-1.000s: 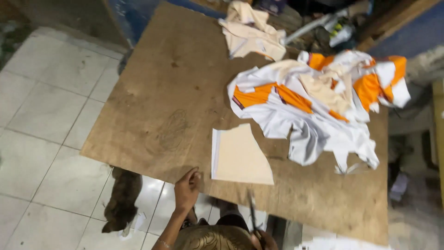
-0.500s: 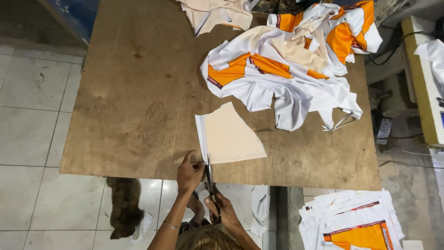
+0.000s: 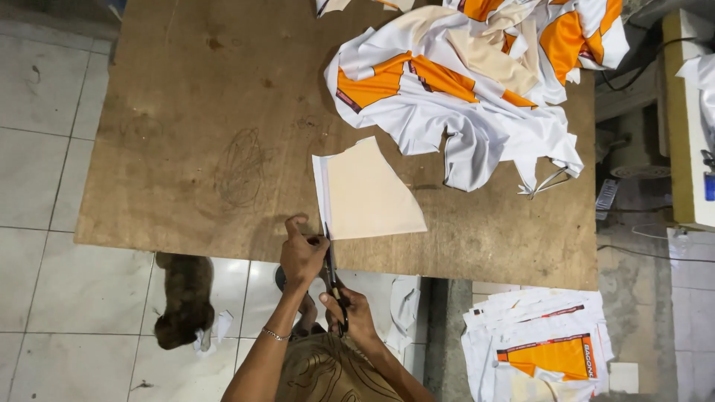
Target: Cutting out garment patterns from fabric using scissors on a workbench
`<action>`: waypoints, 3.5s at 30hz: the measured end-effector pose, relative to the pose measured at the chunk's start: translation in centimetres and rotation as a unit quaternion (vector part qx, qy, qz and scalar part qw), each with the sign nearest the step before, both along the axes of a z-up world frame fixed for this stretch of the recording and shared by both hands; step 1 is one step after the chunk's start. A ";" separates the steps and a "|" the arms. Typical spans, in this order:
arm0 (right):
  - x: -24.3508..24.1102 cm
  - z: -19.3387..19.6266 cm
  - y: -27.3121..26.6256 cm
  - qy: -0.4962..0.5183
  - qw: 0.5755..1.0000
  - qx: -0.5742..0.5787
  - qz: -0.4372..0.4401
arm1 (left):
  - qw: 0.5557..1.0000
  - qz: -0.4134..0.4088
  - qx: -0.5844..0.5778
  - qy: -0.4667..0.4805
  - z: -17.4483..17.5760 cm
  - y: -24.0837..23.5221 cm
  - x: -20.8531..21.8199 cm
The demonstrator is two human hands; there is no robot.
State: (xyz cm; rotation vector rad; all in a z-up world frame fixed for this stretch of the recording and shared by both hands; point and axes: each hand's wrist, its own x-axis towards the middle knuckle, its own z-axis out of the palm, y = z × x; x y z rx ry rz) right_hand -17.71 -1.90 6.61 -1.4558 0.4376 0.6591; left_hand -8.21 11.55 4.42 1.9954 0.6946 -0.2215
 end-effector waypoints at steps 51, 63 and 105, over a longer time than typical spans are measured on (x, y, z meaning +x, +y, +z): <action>17.3 5.2 1.3 0.119 0.987 -0.014 0.108 | 0.996 -0.027 -0.033 0.084 0.8 1.5 1.4; 11.5 6.9 -7.2 -0.167 0.964 -0.181 0.097 | 0.861 -0.257 0.439 0.022 0.2 2.8 3.3; 17.8 -6.5 -47.7 0.017 0.833 -0.541 -0.110 | 0.895 -0.243 0.338 -0.161 -4.9 -21.7 13.1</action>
